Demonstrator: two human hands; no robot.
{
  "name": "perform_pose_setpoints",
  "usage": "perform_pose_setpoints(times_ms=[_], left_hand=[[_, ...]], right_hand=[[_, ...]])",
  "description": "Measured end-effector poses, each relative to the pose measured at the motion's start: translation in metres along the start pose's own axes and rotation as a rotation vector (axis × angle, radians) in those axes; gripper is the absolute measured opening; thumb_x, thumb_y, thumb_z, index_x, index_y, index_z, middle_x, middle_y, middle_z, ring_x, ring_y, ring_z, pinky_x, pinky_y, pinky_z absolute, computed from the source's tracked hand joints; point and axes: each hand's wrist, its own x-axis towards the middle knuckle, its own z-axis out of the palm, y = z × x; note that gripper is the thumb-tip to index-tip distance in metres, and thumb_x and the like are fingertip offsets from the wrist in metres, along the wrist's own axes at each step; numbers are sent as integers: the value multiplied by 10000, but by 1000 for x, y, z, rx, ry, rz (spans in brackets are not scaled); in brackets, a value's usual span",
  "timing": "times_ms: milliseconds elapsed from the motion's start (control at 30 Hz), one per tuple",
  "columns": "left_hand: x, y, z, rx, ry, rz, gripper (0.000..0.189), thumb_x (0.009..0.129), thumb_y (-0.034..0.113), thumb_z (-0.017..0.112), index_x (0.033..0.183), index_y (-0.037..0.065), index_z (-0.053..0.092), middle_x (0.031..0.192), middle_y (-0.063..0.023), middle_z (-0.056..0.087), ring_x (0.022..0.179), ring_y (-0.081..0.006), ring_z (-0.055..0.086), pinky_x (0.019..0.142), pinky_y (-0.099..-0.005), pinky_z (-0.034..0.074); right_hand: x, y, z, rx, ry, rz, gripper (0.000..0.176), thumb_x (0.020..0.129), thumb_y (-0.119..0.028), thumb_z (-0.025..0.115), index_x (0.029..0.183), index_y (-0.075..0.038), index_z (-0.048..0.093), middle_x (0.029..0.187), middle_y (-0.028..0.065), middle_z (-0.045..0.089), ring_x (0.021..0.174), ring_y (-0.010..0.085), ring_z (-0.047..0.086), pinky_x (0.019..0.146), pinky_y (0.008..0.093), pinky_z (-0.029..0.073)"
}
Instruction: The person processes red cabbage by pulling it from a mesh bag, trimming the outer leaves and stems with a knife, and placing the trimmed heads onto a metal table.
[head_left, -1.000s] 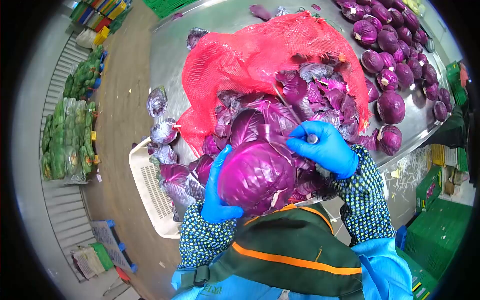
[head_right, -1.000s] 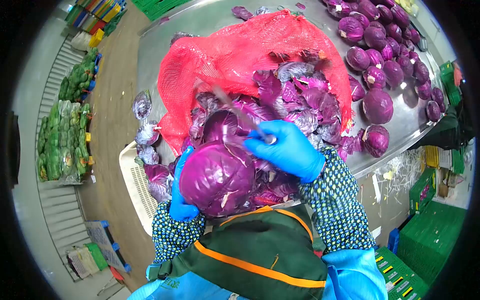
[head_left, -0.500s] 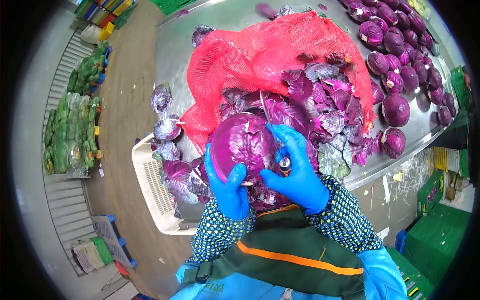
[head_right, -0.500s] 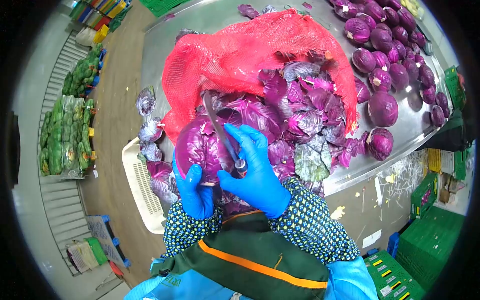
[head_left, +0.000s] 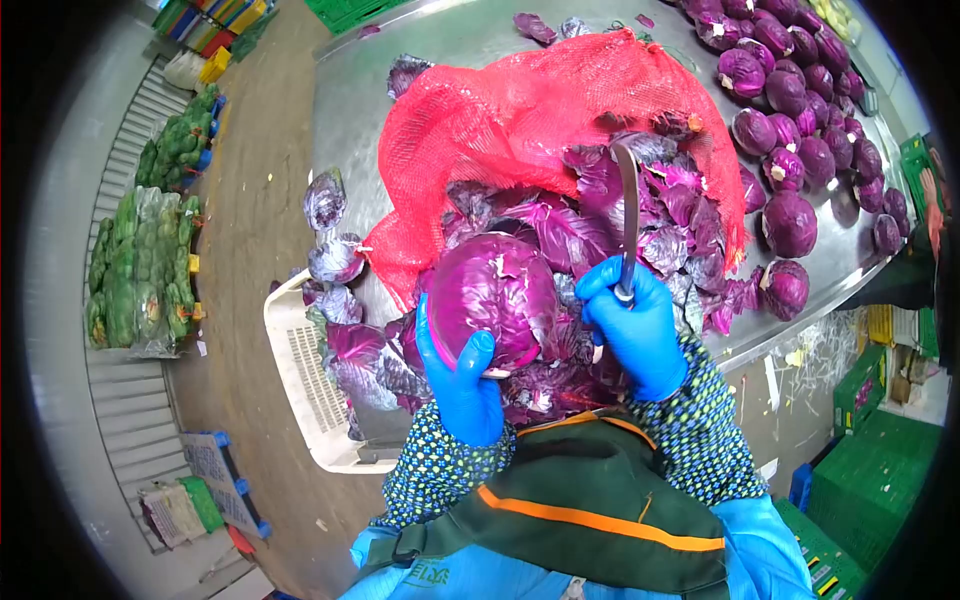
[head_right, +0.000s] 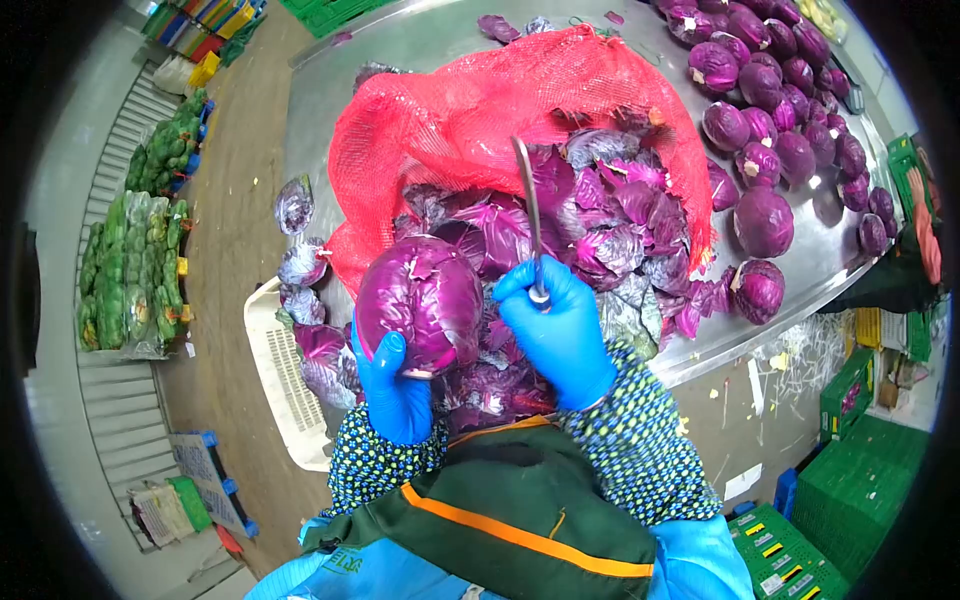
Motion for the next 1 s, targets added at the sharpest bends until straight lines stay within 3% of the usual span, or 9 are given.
perform_pose_setpoints(times_ms=[200,300,367,467,567,667,800,967,1000], left_hand=[[-1,-3,5,-98,-7,-56,734,769,-7,623,1398,46,247,1325,-147,415,1201,-277,456,1002,-411,421],[-1,-1,-14,65,-81,35,603,837,107,609,1362,30,323,1341,-156,434,1212,-308,462,1016,-478,404],[3,6,-28,-84,-249,-95,657,814,131,636,1378,48,310,1381,-164,393,1259,-322,413,1057,-503,348],[0,20,-26,-139,-273,-241,929,678,158,749,1418,43,200,1380,-166,362,1278,-326,379,1066,-480,335],[3,21,-25,-53,-362,-233,1046,624,230,807,1433,52,168,1397,-168,341,1297,-332,353,1083,-483,306],[8,28,-13,115,-686,-86,919,694,313,752,1423,84,242,1429,-196,313,1297,-359,353,1037,-552,336],[17,31,-21,-98,-765,-353,883,720,355,718,1420,84,251,1419,-204,323,1280,-358,373,1017,-554,357],[17,10,-36,-409,-717,-783,844,753,407,674,1415,84,262,1407,-214,335,1258,-358,399,992,-557,382],[16,6,-37,-458,-702,-854,837,759,417,665,1415,84,264,1405,-216,337,1254,-358,404,987,-557,388]], right_hand=[[-9,-2,14,-410,64,-794,370,712,-81,765,1012,-47,551,1004,91,581,843,171,600,637,276,484],[-20,-19,-5,344,117,85,273,772,-112,722,984,-66,556,857,72,613,690,154,611,518,233,469],[0,-15,-42,649,101,273,191,823,-135,672,971,-93,558,796,50,622,581,121,593,422,205,425],[37,-9,-73,423,190,297,282,811,-150,681,1054,-90,552,808,24,631,622,112,600,446,214,442],[19,-43,-47,104,-40,-77,633,744,-157,755,1295,-76,455,1135,96,555,936,136,595,734,248,497],[-1,-71,-16,-337,-269,-628,537,736,-126,764,1219,-66,536,1160,100,521,1049,182,522,917,313,425],[29,-63,-44,30,-255,278,308,805,-65,683,1103,-40,610,1151,56,552,1032,105,510,855,263,446],[20,-79,-27,-87,-798,-402,366,764,-101,736,1098,-47,595,1097,40,568,1005,107,508,857,251,424],[20,-79,-28,14,-788,-194,312,761,-102,740,1038,-47,608,1024,26,584,956,102,526,827,249,430]])
